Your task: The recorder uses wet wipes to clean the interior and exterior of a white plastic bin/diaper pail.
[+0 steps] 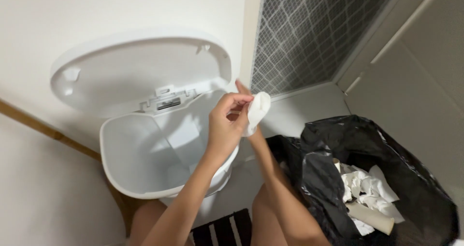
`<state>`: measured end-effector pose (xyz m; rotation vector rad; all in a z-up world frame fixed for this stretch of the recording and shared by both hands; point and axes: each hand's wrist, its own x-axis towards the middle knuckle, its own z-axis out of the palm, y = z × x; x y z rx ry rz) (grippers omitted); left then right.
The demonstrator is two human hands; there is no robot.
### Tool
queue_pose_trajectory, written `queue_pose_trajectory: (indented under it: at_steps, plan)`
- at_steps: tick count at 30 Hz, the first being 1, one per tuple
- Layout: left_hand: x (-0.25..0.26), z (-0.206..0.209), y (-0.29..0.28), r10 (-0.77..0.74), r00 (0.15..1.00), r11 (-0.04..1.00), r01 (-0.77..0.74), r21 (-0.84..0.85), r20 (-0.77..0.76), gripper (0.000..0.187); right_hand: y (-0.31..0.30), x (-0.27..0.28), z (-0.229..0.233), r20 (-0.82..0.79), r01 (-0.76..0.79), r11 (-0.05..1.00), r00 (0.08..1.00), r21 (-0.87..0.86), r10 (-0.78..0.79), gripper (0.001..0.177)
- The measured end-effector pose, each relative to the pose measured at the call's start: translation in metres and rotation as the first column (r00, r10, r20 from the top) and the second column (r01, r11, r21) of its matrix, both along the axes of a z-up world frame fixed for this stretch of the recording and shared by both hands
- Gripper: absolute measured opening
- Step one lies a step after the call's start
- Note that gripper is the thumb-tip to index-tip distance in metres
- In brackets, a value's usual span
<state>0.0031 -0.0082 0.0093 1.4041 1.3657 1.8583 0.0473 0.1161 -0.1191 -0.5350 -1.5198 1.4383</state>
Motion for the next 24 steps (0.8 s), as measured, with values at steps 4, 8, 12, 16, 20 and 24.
queue_pose_trajectory:
  at_steps: [4, 8, 12, 16, 20, 24]
  plan:
    - [0.039, 0.018, -0.009, -0.144, 0.989, 0.99, 0.144, -0.014, -0.025, 0.01, -0.098, 0.111, 0.011, 0.102, 0.259, 0.965, 0.96, 0.038, -0.261, 0.036]
    - [0.082, 0.021, -0.007, -0.395, 0.917, 0.918, 0.392, 0.065, 0.056, 0.012, -0.188, 0.263, 0.03, 0.272, 0.038, 0.974, 0.957, 0.223, -0.099, 0.052]
    - [0.13, 0.014, -0.001, -0.554, 0.827, 0.831, 0.543, 0.12, 0.098, 0.018, -0.243, 0.354, 0.029, 0.217, 0.409, 0.9, 0.874, 0.151, -0.434, 0.045]
    - [0.15, 0.022, 0.007, -0.632, 0.772, 0.767, 0.635, 0.09, -0.064, 0.031, -0.214, 0.328, 0.108, 0.425, 0.714, 0.7, 0.631, 0.007, -0.649, 0.042]
    - [0.13, -0.007, 0.004, -0.538, 0.797, 0.822, 0.568, 0.037, -0.277, 0.036, -0.201, 0.326, 0.094, 0.491, 0.735, 0.675, 0.564, 0.069, -0.665, 0.034]
    - [0.064, -0.018, -0.041, -0.088, 0.855, 0.993, 0.113, 0.018, -0.512, 0.034, -0.207, 0.314, 0.071, 0.401, 0.61, 0.79, 0.709, 0.066, -0.581, 0.037]
